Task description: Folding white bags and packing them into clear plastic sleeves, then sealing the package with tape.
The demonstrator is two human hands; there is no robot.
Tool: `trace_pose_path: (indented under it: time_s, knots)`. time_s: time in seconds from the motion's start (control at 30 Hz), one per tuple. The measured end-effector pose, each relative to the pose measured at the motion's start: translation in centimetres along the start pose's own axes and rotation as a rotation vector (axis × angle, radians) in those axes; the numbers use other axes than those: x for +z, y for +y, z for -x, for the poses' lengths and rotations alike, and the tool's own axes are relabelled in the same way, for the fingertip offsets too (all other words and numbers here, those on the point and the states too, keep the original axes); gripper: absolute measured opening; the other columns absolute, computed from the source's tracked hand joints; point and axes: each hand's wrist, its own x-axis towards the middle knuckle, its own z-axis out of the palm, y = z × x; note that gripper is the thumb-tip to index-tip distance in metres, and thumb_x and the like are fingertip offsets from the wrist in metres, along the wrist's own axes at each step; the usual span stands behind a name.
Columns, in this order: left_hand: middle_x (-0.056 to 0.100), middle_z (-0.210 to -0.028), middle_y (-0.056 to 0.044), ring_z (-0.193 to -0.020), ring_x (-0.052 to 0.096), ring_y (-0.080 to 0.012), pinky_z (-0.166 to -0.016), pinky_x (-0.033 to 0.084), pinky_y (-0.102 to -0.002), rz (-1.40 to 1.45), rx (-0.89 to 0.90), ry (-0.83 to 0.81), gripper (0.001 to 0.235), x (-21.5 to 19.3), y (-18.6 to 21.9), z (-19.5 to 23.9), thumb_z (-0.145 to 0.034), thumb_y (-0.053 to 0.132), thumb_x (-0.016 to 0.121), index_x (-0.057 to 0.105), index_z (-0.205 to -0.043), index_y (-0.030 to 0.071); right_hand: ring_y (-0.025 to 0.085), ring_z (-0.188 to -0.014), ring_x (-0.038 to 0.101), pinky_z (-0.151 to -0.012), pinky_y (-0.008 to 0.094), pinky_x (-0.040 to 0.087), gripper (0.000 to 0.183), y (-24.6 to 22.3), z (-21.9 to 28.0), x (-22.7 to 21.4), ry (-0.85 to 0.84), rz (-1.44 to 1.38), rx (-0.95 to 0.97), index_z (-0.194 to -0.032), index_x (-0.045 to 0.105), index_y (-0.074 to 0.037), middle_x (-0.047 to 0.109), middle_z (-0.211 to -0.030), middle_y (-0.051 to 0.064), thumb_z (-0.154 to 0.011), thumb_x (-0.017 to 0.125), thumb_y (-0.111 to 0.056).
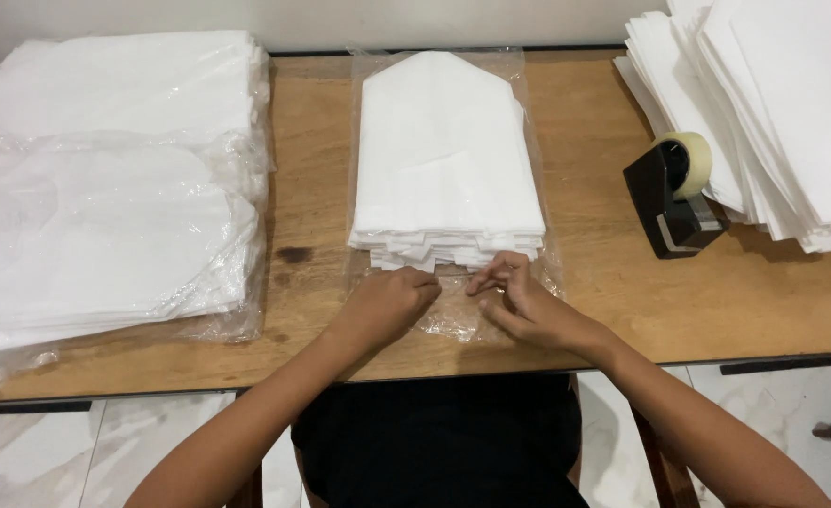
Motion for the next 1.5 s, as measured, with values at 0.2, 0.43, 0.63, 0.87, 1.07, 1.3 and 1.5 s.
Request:
trace_pose_path:
  time_s: [0.2,0.43,0.63,0.87,1.07,1.3,1.5]
  knots:
    - [0.068,-0.088,0.002,-0.085,0.067,-0.0193,-0.06,0.051,-0.029,-0.354,-0.006,0.136,0.015,4.7,0.1,0.3,-0.083,0.013,0.06,0.069,-0.095,0.018,0.033,-0.112,0.067,-0.093,0.049,0.05,0.038,-1.2,0.4,-0.5,0.015,0.193,0.11,-0.116,0.024,-0.009,0.065,-0.115,0.015,-0.097,0.054,-0.021]
    - [0.067,-0.085,0.005,-0.085,0.065,-0.0163,-0.06,0.048,-0.027,-0.379,0.006,0.177,0.011,5.8,-0.2,0.2,-0.085,0.017,0.059,0.066,-0.092,0.022,0.023,-0.096,0.067,-0.081,0.036,0.056,0.022,-1.4,-0.4,1.3,0.158,0.208,0.145,-0.105,0.06,-0.014,0.066,-0.103,0.005,-0.087,0.069,-0.02]
    - [0.068,-0.092,0.004,-0.088,0.066,-0.0176,-0.062,0.046,-0.028,-0.304,-0.008,0.157,0.012,4.4,0.2,0.3,-0.088,0.016,0.061,0.07,-0.094,0.02,0.012,-0.059,0.062,-0.052,0.025,0.05,0.011,-0.7,-1.5,2.8,0.368,-0.083,0.476,-0.094,0.074,-0.011,0.071,-0.075,0.004,-0.088,0.073,-0.02]
    - [0.066,-0.088,0.005,-0.087,0.067,-0.0162,-0.062,0.048,-0.027,-0.248,-0.042,0.169,0.011,4.0,0.1,0.4,-0.089,0.017,0.061,0.07,-0.091,0.022,0.007,-0.05,0.056,-0.038,0.021,0.043,0.019,-1.7,-2.3,2.5,0.354,-0.317,0.585,-0.099,0.072,-0.003,0.071,-0.075,0.007,-0.083,0.074,-0.013]
    - [0.071,-0.093,0.001,-0.09,0.069,-0.018,-0.069,0.051,-0.028,-0.154,-0.038,0.114,0.014,3.4,-0.1,0.3,-0.09,0.014,0.062,0.073,-0.098,0.017,0.004,-0.055,0.054,-0.045,0.019,0.045,0.019,-1.0,-2.9,2.4,0.365,-0.122,0.571,-0.097,0.076,-0.007,0.074,-0.076,0.002,-0.082,0.076,-0.017]
    - [0.072,-0.093,-0.001,-0.09,0.07,-0.0196,-0.07,0.052,-0.029,-0.133,-0.032,0.098,0.013,4.1,-0.4,0.5,-0.089,0.014,0.063,0.074,-0.096,0.015,0.006,-0.054,0.057,-0.051,0.022,0.046,0.012,-0.7,-3.4,3.2,0.371,0.172,0.521,-0.092,0.078,-0.017,0.077,-0.074,-0.002,-0.083,0.075,-0.025]
    - [0.073,-0.092,-0.001,-0.086,0.07,-0.0188,-0.068,0.053,-0.028,-0.13,-0.033,0.102,0.013,3.5,-0.2,0.3,-0.088,0.013,0.065,0.074,-0.097,0.014,0.008,-0.054,0.057,-0.052,0.023,0.046,0.015,-0.6,-3.6,3.3,0.36,0.166,0.529,-0.095,0.077,-0.013,0.077,-0.076,0.0,-0.084,0.073,-0.024]
